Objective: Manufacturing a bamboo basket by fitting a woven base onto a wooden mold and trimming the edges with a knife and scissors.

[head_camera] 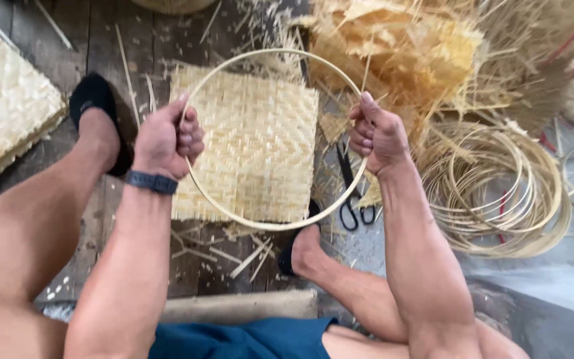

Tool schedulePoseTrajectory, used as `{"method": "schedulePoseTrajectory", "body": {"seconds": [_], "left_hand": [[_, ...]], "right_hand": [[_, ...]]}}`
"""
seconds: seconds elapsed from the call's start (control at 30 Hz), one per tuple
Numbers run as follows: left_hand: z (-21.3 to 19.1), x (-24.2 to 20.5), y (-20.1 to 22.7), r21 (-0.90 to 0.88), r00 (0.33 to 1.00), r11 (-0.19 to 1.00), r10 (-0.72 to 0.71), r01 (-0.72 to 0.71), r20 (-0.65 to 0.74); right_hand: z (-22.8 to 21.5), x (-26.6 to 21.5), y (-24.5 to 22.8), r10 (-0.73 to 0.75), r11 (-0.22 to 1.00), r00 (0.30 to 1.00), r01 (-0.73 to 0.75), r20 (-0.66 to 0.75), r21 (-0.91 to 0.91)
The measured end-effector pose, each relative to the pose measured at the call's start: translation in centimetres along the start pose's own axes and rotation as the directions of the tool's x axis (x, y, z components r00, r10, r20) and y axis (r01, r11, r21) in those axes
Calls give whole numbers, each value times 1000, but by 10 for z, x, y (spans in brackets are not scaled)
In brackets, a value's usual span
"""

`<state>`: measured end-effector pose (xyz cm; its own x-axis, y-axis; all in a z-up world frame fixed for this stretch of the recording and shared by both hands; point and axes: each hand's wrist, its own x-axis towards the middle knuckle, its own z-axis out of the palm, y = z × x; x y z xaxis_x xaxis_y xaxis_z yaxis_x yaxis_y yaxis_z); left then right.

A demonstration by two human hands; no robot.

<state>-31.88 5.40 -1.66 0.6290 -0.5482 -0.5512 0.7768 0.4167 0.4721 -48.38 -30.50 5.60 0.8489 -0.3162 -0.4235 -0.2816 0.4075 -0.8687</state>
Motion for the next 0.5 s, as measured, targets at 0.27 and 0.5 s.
{"method": "schedulePoseTrajectory", "body": {"seconds": [0.27,0.5], "left_hand": [[21,-10,4,133,935,983,167,-131,-314],[-99,54,-40,929,697,262,717,-261,-7]], "right_hand": [[25,4,41,-59,979,969,8,-241,-206],[2,49,151,-281,758,932,69,-229,-649]]}}
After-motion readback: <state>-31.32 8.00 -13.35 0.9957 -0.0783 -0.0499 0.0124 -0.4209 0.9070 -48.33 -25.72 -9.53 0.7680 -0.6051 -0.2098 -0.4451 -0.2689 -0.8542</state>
